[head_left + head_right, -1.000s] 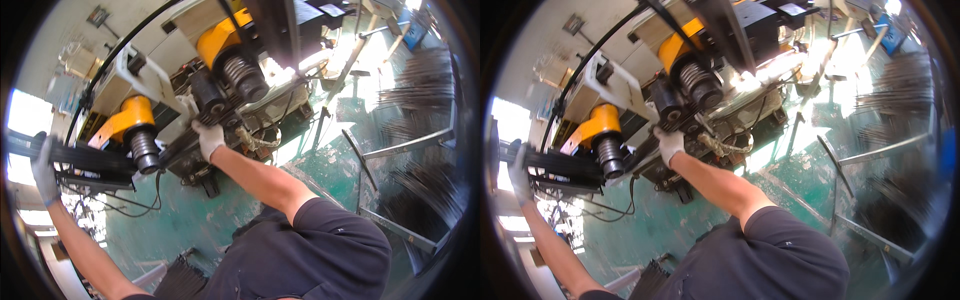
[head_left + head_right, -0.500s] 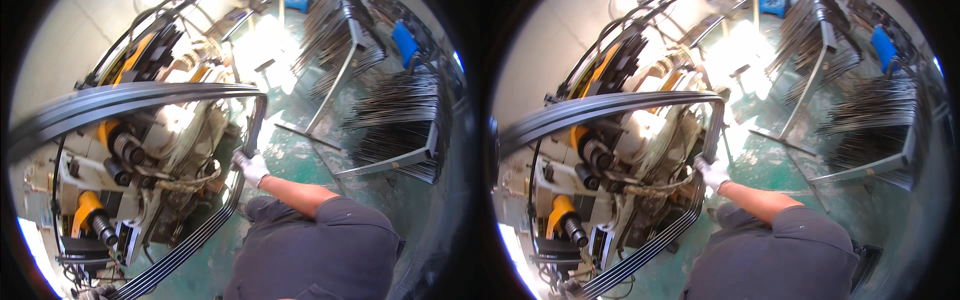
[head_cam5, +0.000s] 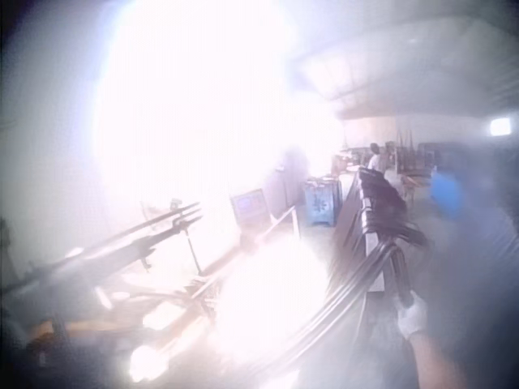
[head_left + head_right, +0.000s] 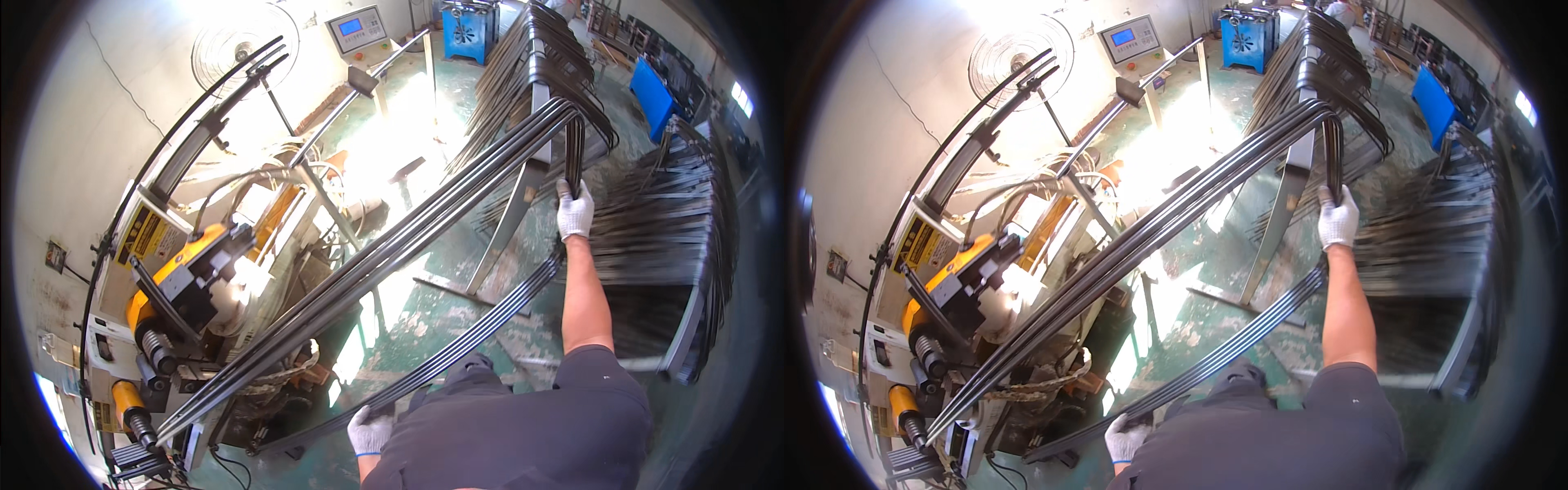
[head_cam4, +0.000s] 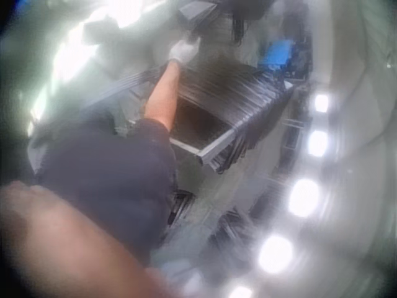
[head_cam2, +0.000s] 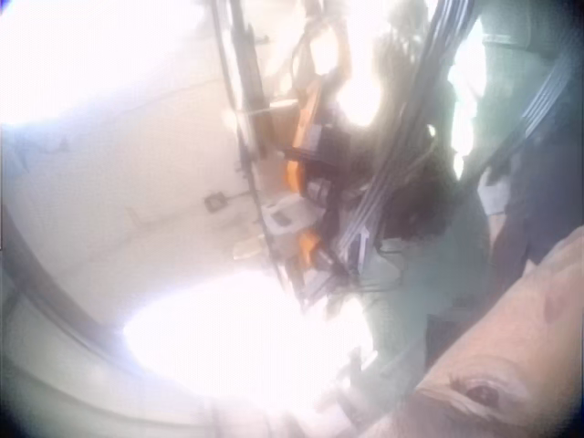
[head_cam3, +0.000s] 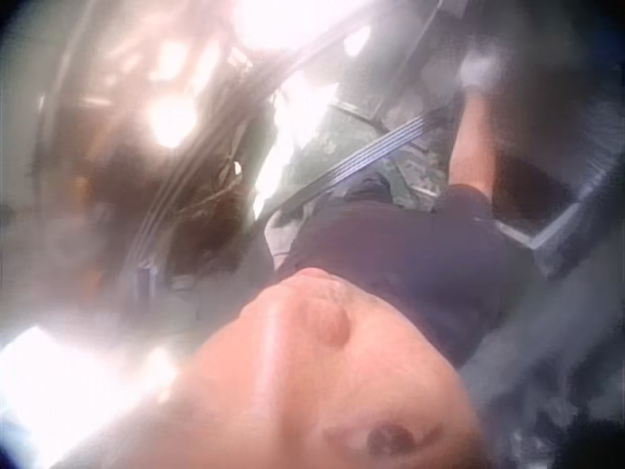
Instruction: The person picks up metal rods from a stack and places them into an industrial bending machine to shape them.
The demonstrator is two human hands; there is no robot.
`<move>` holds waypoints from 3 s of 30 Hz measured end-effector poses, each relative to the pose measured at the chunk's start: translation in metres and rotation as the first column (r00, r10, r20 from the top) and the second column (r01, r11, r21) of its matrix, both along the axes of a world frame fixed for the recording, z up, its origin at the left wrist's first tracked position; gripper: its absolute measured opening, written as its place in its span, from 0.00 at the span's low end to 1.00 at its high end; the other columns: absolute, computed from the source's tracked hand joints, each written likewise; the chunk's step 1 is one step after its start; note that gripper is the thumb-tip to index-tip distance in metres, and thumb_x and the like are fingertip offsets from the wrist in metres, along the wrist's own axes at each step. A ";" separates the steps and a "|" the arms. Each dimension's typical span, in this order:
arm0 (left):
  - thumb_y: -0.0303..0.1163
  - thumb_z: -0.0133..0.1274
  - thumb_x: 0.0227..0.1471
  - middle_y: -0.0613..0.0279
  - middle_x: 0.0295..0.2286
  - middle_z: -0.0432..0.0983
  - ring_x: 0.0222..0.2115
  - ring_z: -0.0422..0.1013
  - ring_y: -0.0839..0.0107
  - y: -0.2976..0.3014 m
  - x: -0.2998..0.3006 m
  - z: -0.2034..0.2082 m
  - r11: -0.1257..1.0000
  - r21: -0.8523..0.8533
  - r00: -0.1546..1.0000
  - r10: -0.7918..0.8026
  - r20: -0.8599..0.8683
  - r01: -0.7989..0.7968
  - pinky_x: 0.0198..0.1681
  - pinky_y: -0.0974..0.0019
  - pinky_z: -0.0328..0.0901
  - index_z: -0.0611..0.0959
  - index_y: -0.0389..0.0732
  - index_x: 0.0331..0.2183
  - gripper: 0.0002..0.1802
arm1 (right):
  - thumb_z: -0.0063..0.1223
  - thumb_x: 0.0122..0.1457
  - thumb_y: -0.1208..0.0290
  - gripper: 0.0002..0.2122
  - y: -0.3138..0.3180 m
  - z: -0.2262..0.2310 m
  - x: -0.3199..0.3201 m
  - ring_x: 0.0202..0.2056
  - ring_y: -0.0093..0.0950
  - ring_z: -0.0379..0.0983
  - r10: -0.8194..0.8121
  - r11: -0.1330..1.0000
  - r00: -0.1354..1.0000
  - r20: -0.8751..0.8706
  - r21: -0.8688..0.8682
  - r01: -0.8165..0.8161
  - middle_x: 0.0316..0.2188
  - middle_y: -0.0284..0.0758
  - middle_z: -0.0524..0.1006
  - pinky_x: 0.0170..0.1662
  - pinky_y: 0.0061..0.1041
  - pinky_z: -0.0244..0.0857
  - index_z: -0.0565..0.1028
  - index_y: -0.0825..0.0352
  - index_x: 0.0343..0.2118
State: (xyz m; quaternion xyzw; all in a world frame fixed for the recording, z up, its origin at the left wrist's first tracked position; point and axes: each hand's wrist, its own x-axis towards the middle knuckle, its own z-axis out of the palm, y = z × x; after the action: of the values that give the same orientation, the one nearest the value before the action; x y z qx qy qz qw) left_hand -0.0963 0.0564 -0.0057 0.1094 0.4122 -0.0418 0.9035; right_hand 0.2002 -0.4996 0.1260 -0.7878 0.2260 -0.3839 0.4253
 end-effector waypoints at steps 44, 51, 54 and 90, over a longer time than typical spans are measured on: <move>0.22 0.55 0.57 0.56 0.32 0.80 0.30 0.77 0.70 -0.173 -0.652 -0.049 0.256 0.811 0.045 0.961 -0.274 -0.526 0.33 0.67 0.71 0.80 0.32 0.44 0.11 | 0.63 0.56 0.64 0.18 0.639 -0.219 -0.473 0.45 0.40 0.82 0.490 -0.637 -0.408 -0.771 0.002 -0.771 0.41 0.45 0.84 0.52 0.34 0.73 0.81 0.70 0.46; 0.22 0.53 0.59 0.54 0.35 0.81 0.32 0.78 0.68 -0.149 -0.696 -0.073 0.120 0.637 -0.058 0.966 -0.251 -0.761 0.36 0.66 0.73 0.79 0.30 0.46 0.13 | 0.67 0.54 0.60 0.24 0.737 -0.212 -0.771 0.48 0.43 0.80 0.168 -0.894 -0.617 -0.768 0.145 -0.424 0.45 0.46 0.83 0.54 0.37 0.72 0.79 0.69 0.51; 0.24 0.59 0.59 0.54 0.38 0.83 0.38 0.79 0.71 -0.118 -0.733 -0.084 0.369 0.696 0.003 0.885 -0.466 -0.616 0.45 0.69 0.71 0.82 0.29 0.45 0.13 | 0.70 0.52 0.56 0.30 0.784 -0.235 -0.891 0.51 0.43 0.79 0.096 -0.948 -0.652 -0.752 0.130 -0.290 0.48 0.48 0.82 0.55 0.37 0.71 0.76 0.69 0.54; 0.22 0.52 0.62 0.50 0.40 0.82 0.39 0.80 0.65 0.090 -0.974 0.032 0.297 0.774 -0.139 0.887 -0.441 -0.559 0.46 0.64 0.74 0.78 0.30 0.50 0.15 | 0.59 0.67 0.66 0.13 1.023 -0.286 -1.295 0.23 0.33 0.78 -0.629 -0.106 -0.777 -0.017 0.992 0.065 0.25 0.41 0.80 0.25 0.33 0.75 0.80 0.76 0.36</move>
State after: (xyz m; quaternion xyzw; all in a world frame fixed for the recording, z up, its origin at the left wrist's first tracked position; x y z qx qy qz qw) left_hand -1.0705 0.1468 0.0266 -0.0367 0.7787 0.5016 0.3752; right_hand -1.0946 0.5238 -0.1599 0.3025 0.4358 -0.8341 0.1514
